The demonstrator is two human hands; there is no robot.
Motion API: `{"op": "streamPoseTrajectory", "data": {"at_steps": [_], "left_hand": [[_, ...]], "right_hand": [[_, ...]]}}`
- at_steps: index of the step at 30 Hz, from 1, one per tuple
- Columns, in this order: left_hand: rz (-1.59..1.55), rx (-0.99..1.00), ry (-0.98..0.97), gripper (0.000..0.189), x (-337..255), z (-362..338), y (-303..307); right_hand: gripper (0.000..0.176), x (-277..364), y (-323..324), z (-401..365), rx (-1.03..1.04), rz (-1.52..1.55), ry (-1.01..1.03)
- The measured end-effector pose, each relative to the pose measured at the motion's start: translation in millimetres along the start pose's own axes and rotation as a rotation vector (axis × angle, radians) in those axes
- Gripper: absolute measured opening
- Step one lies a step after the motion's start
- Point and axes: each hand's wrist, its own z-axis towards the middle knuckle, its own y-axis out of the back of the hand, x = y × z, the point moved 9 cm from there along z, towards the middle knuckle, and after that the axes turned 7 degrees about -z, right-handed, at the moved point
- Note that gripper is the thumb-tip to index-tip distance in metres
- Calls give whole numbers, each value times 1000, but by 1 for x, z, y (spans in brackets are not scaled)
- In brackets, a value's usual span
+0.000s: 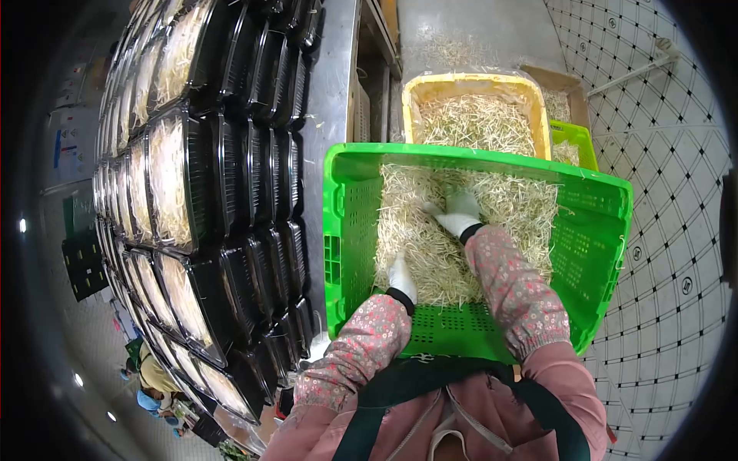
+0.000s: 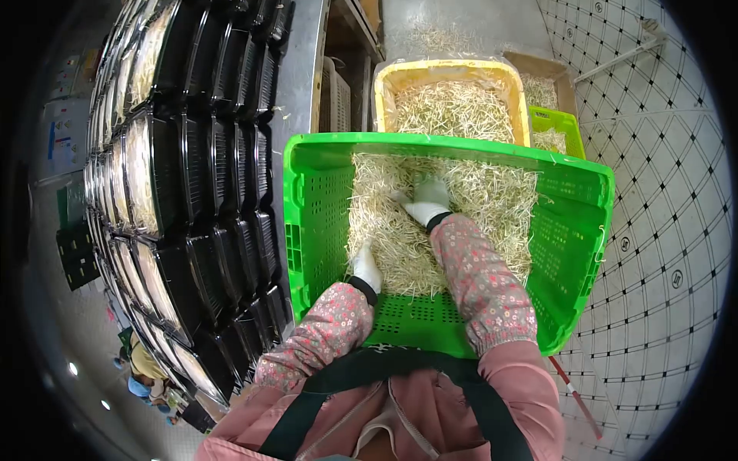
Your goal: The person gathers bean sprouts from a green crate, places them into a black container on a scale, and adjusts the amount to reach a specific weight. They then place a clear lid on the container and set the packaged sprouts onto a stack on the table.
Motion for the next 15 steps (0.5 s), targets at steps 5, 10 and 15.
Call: {"op": "streamPoseTrajectory", "data": {"at_steps": [5, 10, 15], "left_hand": [[21, 9, -116, 59, -10, -3, -12], [-169, 236, -279, 71, -18, 5, -34], [-98, 47, -305, 75, -29, -35, -45]], "right_hand": [[97, -20, 15, 17, -284, 162, -15], [100, 16, -15, 4, -68, 210, 136], [108, 19, -11, -30, -36, 422, 319]]}}
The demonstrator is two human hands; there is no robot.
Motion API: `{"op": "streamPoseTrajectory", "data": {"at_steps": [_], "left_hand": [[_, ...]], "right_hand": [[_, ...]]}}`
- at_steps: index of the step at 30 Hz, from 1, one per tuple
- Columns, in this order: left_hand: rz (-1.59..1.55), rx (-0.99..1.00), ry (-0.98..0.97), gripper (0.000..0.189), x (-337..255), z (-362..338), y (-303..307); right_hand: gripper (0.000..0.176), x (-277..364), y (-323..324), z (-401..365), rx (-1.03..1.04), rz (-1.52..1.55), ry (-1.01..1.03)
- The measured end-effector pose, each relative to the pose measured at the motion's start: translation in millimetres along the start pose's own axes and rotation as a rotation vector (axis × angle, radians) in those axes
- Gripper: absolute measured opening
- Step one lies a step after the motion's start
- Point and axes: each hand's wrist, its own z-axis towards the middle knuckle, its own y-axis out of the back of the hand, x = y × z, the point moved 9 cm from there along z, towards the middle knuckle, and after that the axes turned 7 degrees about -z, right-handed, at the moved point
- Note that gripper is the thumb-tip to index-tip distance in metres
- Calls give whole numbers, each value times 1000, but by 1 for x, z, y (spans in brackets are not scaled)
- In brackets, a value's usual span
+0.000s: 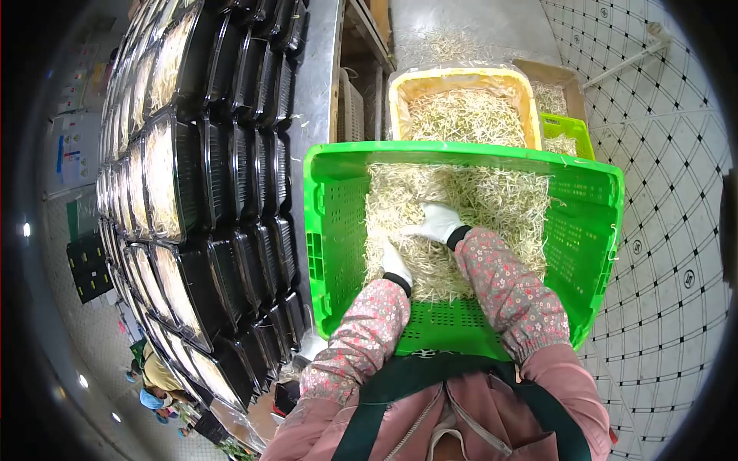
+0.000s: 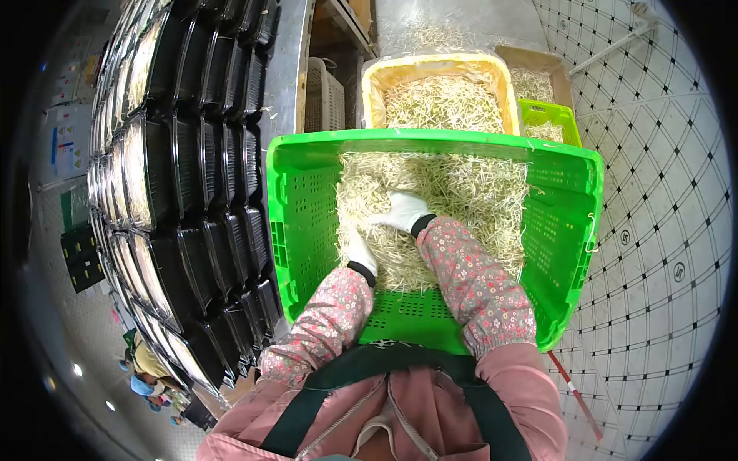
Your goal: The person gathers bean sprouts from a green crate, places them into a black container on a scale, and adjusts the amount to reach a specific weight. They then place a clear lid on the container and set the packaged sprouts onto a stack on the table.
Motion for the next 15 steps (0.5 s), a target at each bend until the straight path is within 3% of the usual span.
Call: {"op": "streamPoseTrajectory", "data": {"at_steps": [1, 2, 3, 4, 5, 6, 9, 10, 13, 15], "left_hand": [[-5, 21, -39, 74, 2, 6, 3], [-6, 46, -74, 74, 10, 23, 9], [-12, 74, -107, 73, 23, 46, 19], [-174, 173, -22, 70, 48, 83, 30], [-170, 163, -8, 71, 51, 81, 32], [-161, 153, 5, 72, 51, 77, 31], [-152, 137, 22, 74, 39, 68, 3], [-153, 130, 20, 75, 32, 66, -4], [-144, 162, -31, 78, 25, 63, -7], [-182, 292, -72, 75, 17, 39, -27]], "right_hand": [[108, -3, -3, -1, -53, 38, 52], [107, -13, -9, 8, -227, -159, 74], [109, -16, -10, 10, -174, -167, 67], [110, -17, -10, 13, -118, -176, 59], [112, -17, -13, 14, -58, -181, 48], [111, -14, -16, 5, 85, -86, -9], [99, -31, -26, 2, 3, 28, -46], [86, -20, -19, -4, 14, 301, 163], [80, -13, -13, -26, 7, 366, 196], [76, -12, -7, -45, 13, 476, 194]]}}
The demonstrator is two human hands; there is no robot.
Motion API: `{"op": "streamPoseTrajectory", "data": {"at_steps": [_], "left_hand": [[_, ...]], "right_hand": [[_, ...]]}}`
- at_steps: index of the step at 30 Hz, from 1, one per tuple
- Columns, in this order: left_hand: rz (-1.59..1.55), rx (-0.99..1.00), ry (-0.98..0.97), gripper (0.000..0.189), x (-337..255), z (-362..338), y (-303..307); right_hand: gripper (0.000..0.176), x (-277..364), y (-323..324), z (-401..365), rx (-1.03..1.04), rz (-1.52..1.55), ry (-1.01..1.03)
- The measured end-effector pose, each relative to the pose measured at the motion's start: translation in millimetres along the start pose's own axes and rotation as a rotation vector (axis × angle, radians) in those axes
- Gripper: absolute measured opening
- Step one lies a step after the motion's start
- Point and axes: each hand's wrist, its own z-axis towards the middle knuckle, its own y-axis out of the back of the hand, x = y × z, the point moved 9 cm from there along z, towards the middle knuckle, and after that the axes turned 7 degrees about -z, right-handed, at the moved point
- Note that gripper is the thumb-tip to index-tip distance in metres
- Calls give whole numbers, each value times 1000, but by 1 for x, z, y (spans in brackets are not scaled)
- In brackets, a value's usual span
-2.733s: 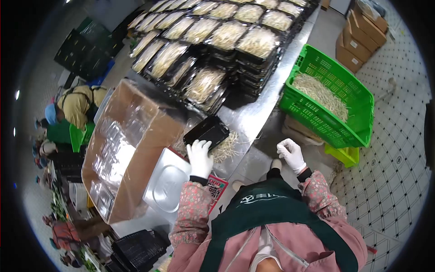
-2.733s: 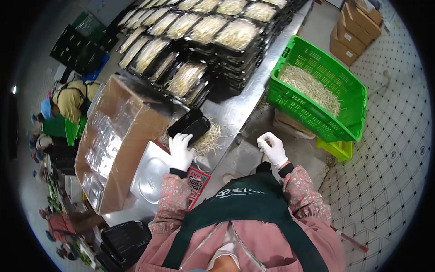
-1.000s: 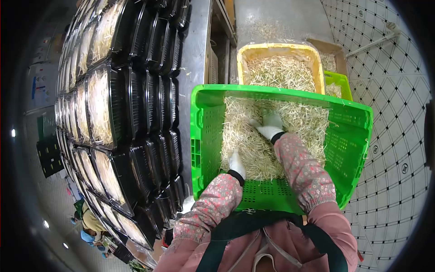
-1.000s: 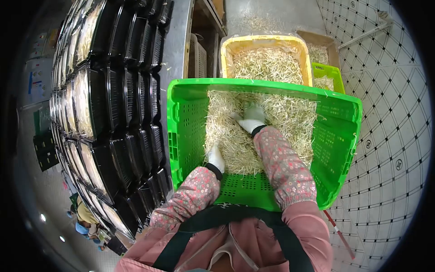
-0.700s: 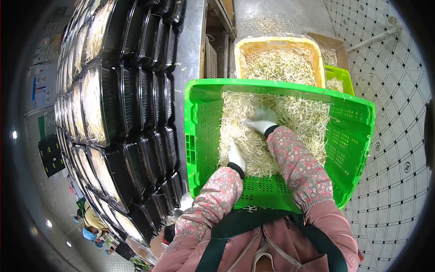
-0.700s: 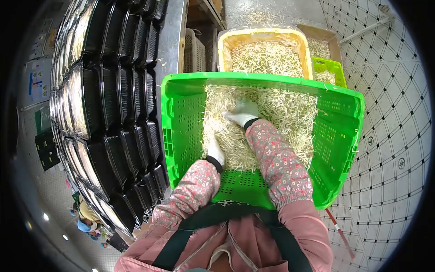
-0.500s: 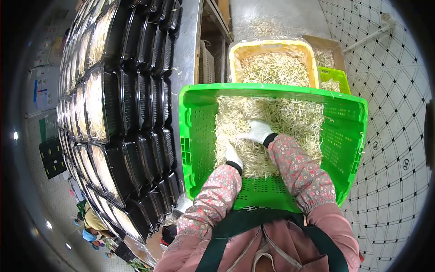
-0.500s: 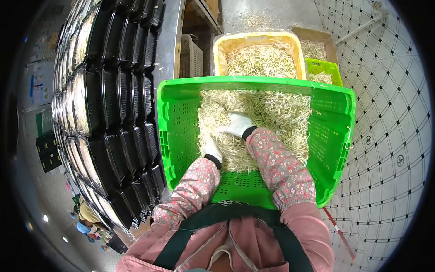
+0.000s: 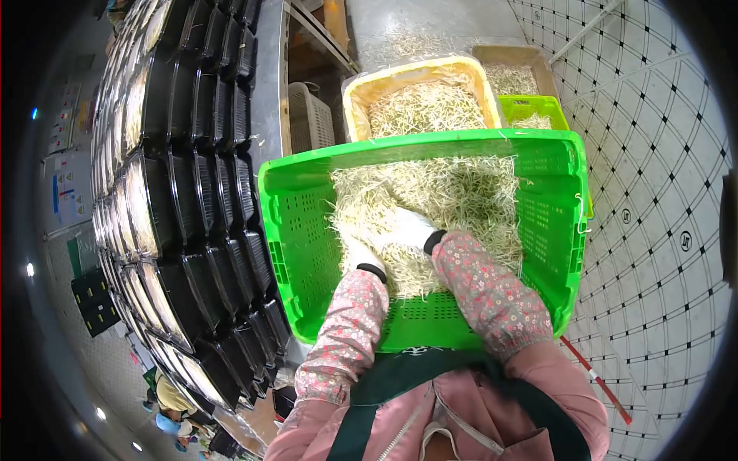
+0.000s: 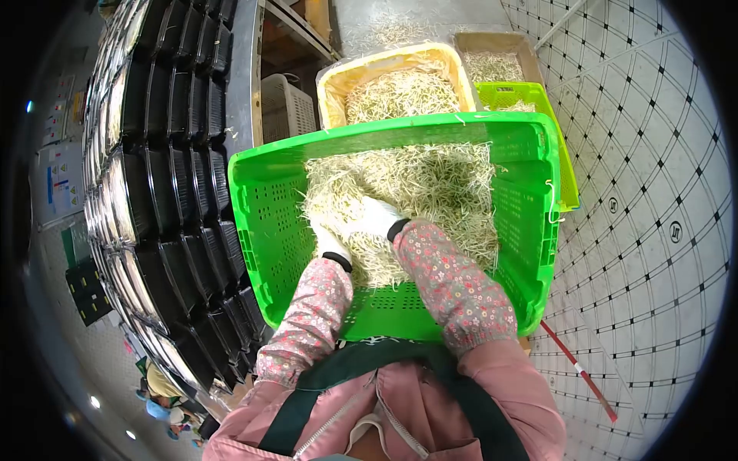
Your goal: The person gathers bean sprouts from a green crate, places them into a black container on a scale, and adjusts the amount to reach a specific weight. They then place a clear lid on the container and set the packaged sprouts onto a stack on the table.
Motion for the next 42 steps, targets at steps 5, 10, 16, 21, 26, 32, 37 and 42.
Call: {"op": "streamPoseTrajectory", "data": {"at_steps": [5, 10, 16, 21, 26, 32, 37, 42], "left_hand": [[-124, 97, -152, 68, -14, -44, -47], [-215, 298, -33, 64, 7, -101, -130], [-165, 210, 277, 57, 41, -65, -59], [653, -107, -401, 51, -96, -60, 16], [1582, 564, -923, 52, -64, -95, -96], [2059, 779, -501, 60, 39, -95, -67], [2089, 1220, -134, 68, 23, -174, -6], [2069, 943, -35, 56, -3, -99, -107]], "right_hand": [[79, 45, 43, -69, -154, -54, 15], [75, 122, 106, -156, -683, -767, 175], [87, 76, 47, -181, -293, -1090, 132], [68, 8, 45, -188, 132, -784, -69], [54, 0, 133, -149, -444, -703, -75], [66, -19, 13, -124, -191, -826, 45], [67, -6, -17, -193, 204, -699, 209], [51, -13, 78, -119, 265, -561, -221]]}}
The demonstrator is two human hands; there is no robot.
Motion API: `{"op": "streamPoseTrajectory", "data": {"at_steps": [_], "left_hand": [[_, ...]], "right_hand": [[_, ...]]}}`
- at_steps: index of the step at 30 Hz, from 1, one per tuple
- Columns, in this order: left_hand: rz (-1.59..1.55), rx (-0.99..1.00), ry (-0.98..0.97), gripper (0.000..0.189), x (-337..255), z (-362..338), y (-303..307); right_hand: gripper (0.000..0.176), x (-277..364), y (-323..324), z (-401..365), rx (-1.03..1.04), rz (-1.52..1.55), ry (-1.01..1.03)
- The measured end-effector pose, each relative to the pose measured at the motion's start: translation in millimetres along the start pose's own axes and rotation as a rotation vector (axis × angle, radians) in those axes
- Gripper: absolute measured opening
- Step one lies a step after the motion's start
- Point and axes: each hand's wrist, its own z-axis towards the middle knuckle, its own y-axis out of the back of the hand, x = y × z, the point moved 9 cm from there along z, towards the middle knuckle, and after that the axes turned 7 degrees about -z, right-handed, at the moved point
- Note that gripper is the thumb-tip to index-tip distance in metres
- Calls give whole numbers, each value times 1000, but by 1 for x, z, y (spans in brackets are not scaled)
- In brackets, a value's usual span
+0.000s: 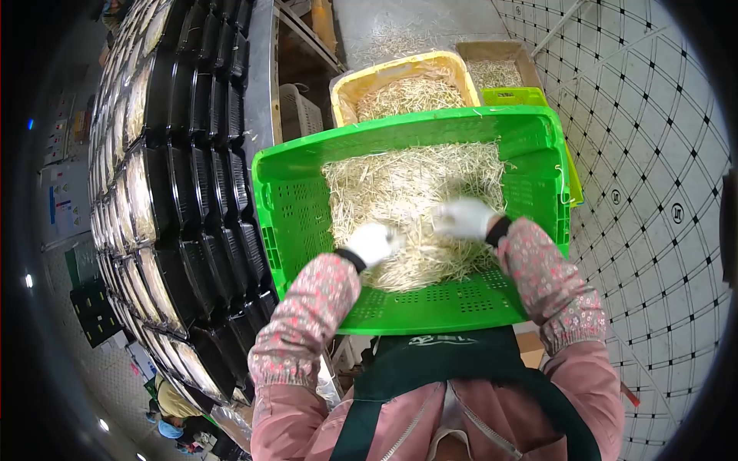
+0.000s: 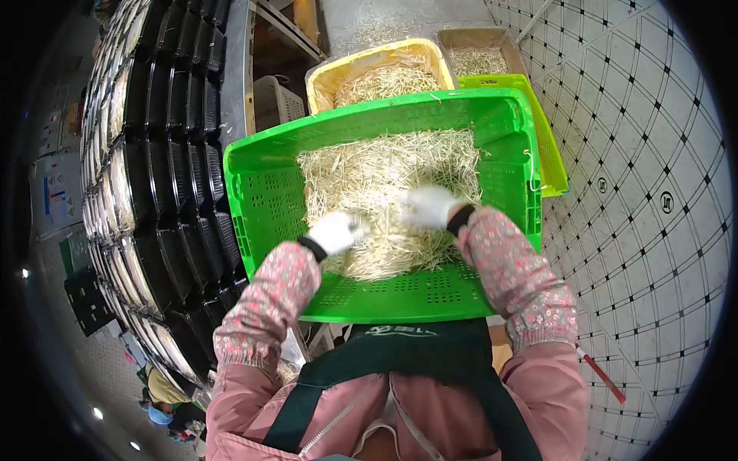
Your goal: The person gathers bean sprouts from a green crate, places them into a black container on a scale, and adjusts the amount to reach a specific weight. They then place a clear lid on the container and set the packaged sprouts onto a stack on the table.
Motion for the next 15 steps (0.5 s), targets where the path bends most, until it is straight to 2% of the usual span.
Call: {"op": "streamPoseTrajectory", "data": {"at_steps": [1, 2, 3, 4, 6, 8, 9, 10, 11, 12, 13, 15], "left_hand": [[114, -109, 16, 55, -5, 23, 24], [34, -343, -249, 58, -15, 43, 46], [229, -548, -389, 65, -15, 61, 57], [255, -640, -357, 73, -7, 79, 61], [334, -500, -50, 81, 29, 112, 33], [286, -320, 28, 95, 36, 93, -15], [209, -107, 82, 98, 29, 68, -33], [138, -143, -44, 96, 33, 44, -56], [142, -147, -88, 95, 35, 19, -80], [44, -51, -88, 96, 10, -10, -79], [-95, 13, -66, 103, 6, -21, -89], [-115, -111, -63, 106, 17, -8, -91]], "right_hand": [[50, -12, 28, 22, -161, -53, -55], [48, -26, 45, 40, -321, -105, -112], [51, -31, 53, 56, -586, -251, -106], [53, -35, 50, 72, -847, -399, -99], [63, -29, 36, 81, -862, -426, -73], [79, -6, -13, 69, -377, -173, -41], [87, -4, -34, 57, -291, -121, -52], [96, -6, -58, 42, -202, -68, -63], [97, 2, -70, 23, -163, -98, 2], [98, 9, -81, 6, -118, -127, 67], [97, 7, -89, 0, -148, -105, 62], [97, 0, -92, 0, -220, -74, 52]]}}
